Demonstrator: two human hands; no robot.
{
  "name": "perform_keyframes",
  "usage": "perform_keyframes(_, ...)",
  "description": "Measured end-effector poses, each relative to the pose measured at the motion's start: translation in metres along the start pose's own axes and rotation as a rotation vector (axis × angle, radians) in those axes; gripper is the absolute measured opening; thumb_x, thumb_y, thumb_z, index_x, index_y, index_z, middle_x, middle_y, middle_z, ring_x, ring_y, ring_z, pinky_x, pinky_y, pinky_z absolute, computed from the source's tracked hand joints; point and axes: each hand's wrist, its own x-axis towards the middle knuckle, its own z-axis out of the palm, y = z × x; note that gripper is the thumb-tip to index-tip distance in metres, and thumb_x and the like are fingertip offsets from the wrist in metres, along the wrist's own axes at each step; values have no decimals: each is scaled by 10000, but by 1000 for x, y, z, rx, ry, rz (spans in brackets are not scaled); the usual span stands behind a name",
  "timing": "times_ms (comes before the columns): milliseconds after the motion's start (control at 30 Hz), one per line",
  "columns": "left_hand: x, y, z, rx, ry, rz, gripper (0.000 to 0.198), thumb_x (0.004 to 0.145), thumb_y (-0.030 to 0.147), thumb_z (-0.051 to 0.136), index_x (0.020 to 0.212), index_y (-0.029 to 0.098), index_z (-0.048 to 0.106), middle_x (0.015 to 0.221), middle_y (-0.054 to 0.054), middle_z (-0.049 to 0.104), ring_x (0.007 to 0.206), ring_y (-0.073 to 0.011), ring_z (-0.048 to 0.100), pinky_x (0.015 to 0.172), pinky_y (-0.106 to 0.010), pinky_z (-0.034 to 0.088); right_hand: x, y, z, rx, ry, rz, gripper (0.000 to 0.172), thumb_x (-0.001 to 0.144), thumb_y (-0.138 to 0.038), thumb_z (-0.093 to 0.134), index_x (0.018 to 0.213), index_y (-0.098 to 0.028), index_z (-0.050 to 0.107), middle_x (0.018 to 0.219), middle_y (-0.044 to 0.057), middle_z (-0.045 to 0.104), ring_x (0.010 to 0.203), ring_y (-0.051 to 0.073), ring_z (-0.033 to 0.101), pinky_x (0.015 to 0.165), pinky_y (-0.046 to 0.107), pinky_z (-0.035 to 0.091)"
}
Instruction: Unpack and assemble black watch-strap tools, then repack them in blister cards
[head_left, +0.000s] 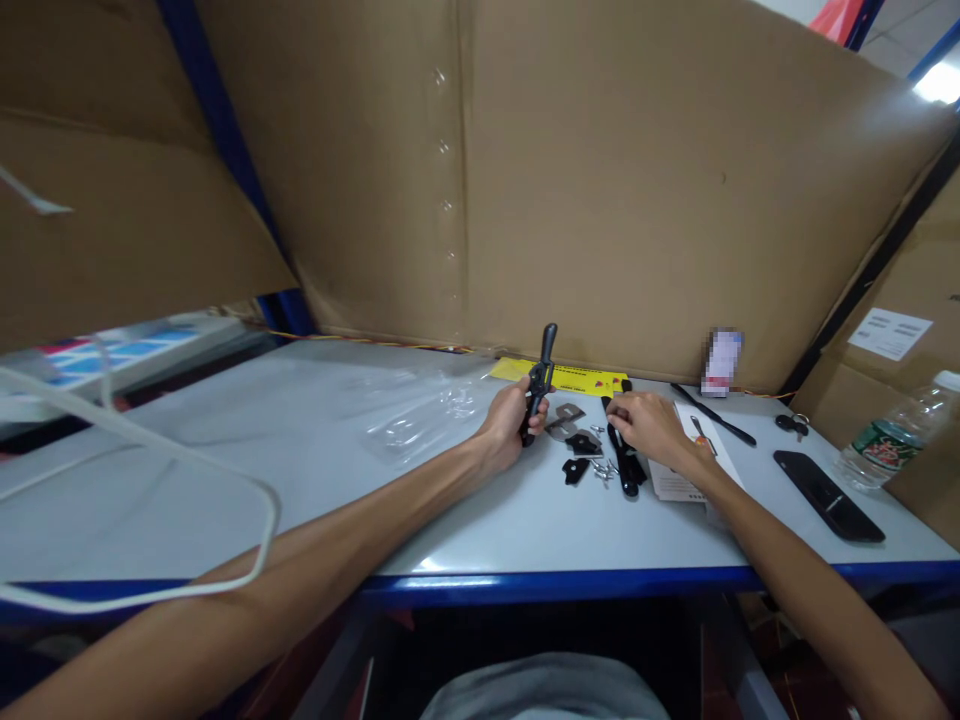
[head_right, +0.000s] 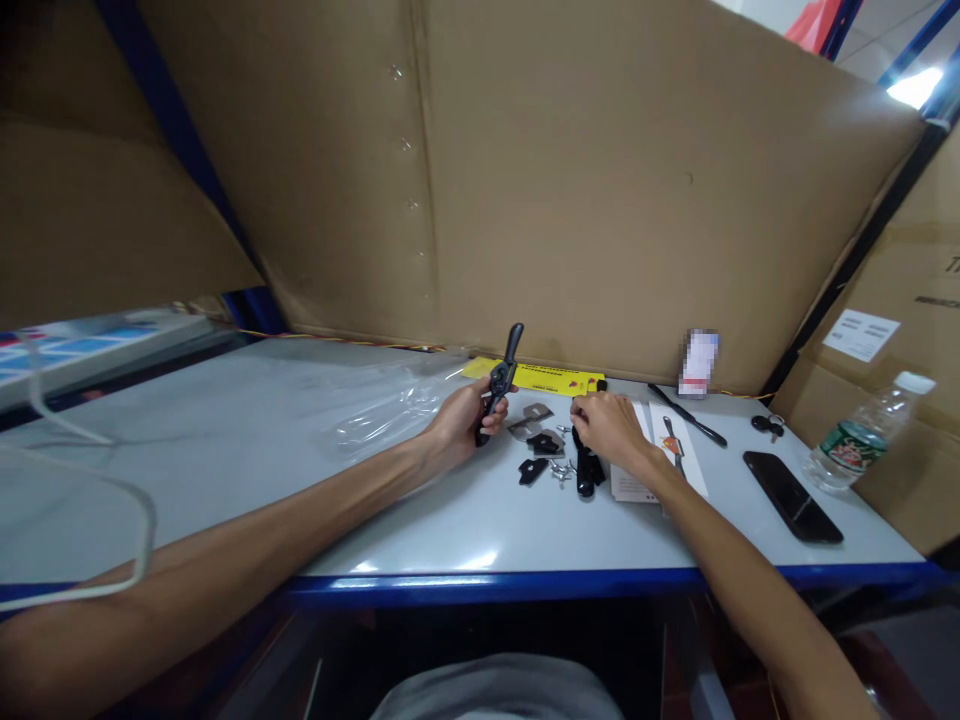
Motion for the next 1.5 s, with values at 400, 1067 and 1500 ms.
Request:
perform_keyframes(400,3,6,-2,-81,116,91,282,999,311,349,895,149,556,481,46,460,319,-65,331,340,-174,221,52,-51,19,-73,-249,13,402,812,-580,629,791,-186,707,860,111,730,844,246,668,640,281,415)
perform_keyframes(1067,-3,-8,3,150,-66,82,329,940,441,450,881,139,566,466,64,430,315,-59,264,331,-181,184,23,-15,8,1504,-191,448,182,688,-264,711,801,-176,600,713,26,663,646,146,626,621,261,501)
perform_keyframes(1500,-7,-16,4,249,-82,127,320,846,495,572,847,179,519,465,76,434,321,-49,239,325,-164,165,15,-27,20,1549,-68,420,240,749,-300,727,746,-191,514,671,7,661,535,104,572,564,241,490)
